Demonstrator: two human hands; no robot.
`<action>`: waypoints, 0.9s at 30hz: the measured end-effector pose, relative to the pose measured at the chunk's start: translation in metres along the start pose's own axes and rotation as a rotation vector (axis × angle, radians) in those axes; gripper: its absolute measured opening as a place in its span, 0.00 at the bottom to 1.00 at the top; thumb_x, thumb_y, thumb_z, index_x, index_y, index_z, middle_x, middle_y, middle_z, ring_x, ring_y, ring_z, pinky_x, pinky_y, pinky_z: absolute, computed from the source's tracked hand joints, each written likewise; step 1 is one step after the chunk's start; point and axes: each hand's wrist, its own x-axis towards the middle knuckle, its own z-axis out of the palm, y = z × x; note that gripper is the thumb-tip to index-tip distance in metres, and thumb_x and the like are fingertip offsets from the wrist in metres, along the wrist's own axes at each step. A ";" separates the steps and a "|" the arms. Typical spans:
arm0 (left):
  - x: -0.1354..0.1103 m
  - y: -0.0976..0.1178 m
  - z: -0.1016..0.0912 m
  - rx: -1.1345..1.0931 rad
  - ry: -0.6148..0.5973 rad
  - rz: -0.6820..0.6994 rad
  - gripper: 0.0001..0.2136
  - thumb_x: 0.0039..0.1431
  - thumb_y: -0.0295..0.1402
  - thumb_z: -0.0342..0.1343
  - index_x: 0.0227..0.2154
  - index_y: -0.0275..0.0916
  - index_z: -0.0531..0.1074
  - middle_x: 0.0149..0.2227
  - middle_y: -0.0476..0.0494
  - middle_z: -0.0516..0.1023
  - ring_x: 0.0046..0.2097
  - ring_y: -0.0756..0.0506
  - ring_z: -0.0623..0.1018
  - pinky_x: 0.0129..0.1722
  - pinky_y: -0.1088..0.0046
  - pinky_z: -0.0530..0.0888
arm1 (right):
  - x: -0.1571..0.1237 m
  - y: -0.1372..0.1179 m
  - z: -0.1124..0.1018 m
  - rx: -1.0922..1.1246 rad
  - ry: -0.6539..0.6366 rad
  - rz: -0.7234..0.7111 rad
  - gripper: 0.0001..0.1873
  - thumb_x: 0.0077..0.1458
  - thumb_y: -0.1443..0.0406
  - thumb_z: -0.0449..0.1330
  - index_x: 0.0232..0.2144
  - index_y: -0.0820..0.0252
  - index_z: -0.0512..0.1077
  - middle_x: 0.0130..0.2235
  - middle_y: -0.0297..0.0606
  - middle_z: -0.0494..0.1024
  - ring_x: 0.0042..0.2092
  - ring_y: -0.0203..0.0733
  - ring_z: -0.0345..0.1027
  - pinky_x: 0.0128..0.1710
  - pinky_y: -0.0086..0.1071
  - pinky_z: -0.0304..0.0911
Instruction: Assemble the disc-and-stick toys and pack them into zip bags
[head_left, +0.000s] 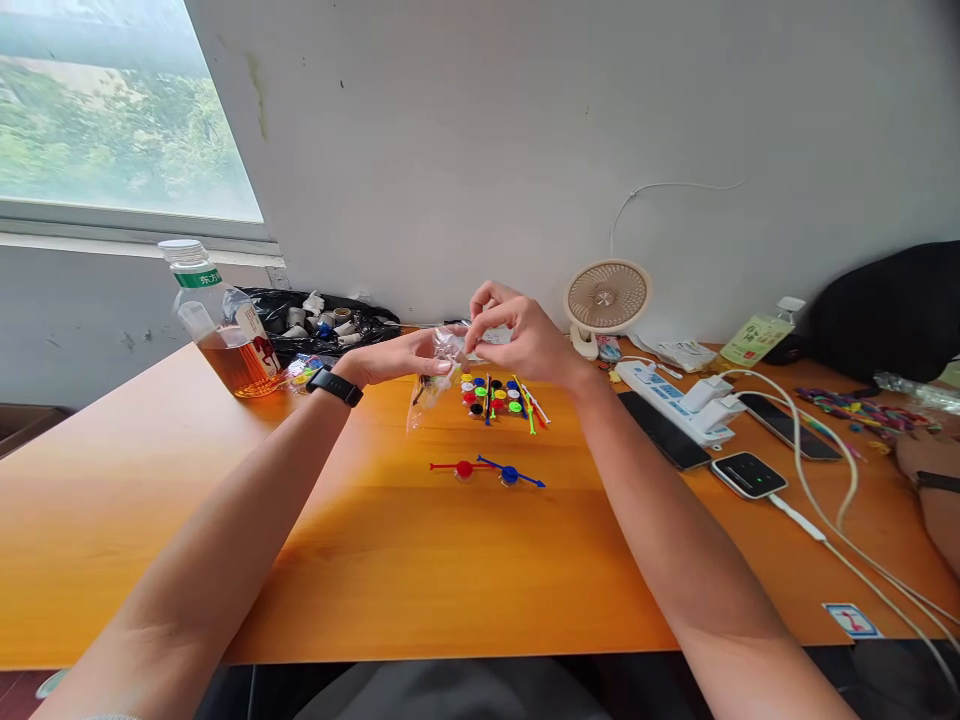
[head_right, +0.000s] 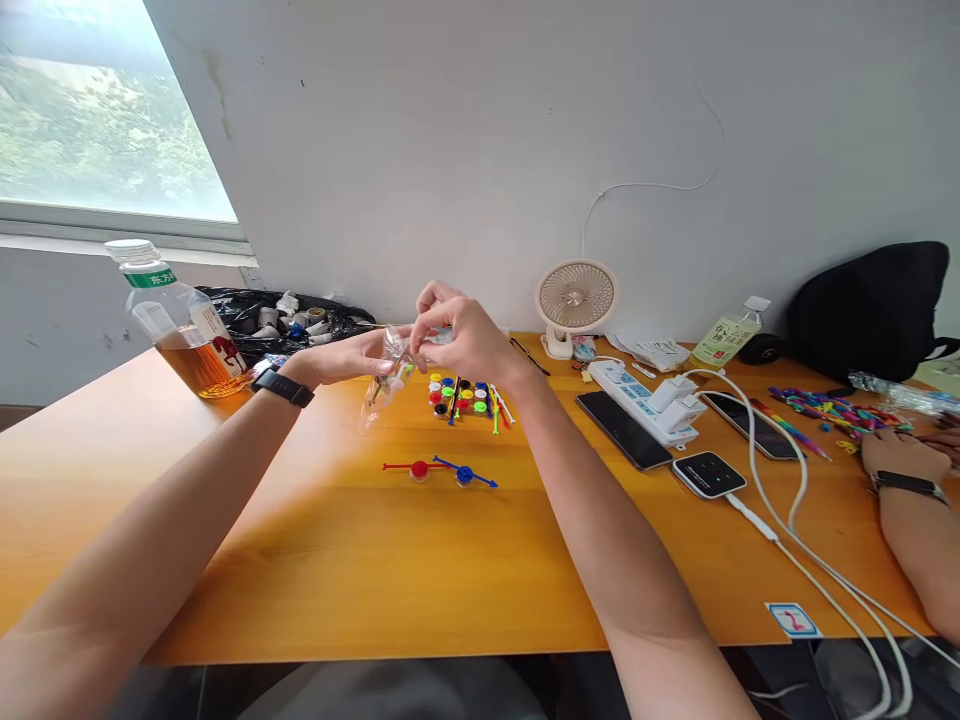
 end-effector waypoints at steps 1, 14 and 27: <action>-0.001 -0.003 -0.002 -0.038 -0.005 0.003 0.40 0.56 0.47 0.72 0.68 0.40 0.66 0.52 0.35 0.81 0.54 0.37 0.80 0.55 0.62 0.73 | 0.001 -0.001 0.001 0.002 0.046 -0.025 0.08 0.55 0.70 0.63 0.27 0.57 0.81 0.41 0.37 0.68 0.40 0.40 0.62 0.42 0.36 0.61; 0.002 -0.030 0.057 -0.102 0.146 -0.044 0.17 0.54 0.43 0.74 0.29 0.34 0.77 0.38 0.39 0.84 0.42 0.42 0.83 0.46 0.65 0.77 | -0.008 0.011 -0.017 -0.043 0.267 0.023 0.08 0.59 0.69 0.62 0.40 0.56 0.80 0.48 0.40 0.72 0.41 0.41 0.66 0.40 0.35 0.62; -0.082 -0.059 0.061 0.060 0.601 -0.154 0.21 0.58 0.45 0.72 0.49 0.37 0.80 0.45 0.39 0.86 0.42 0.43 0.84 0.42 0.70 0.79 | -0.142 -0.019 0.009 -0.184 -0.485 0.570 0.08 0.64 0.61 0.61 0.41 0.56 0.80 0.36 0.38 0.82 0.36 0.42 0.72 0.35 0.34 0.59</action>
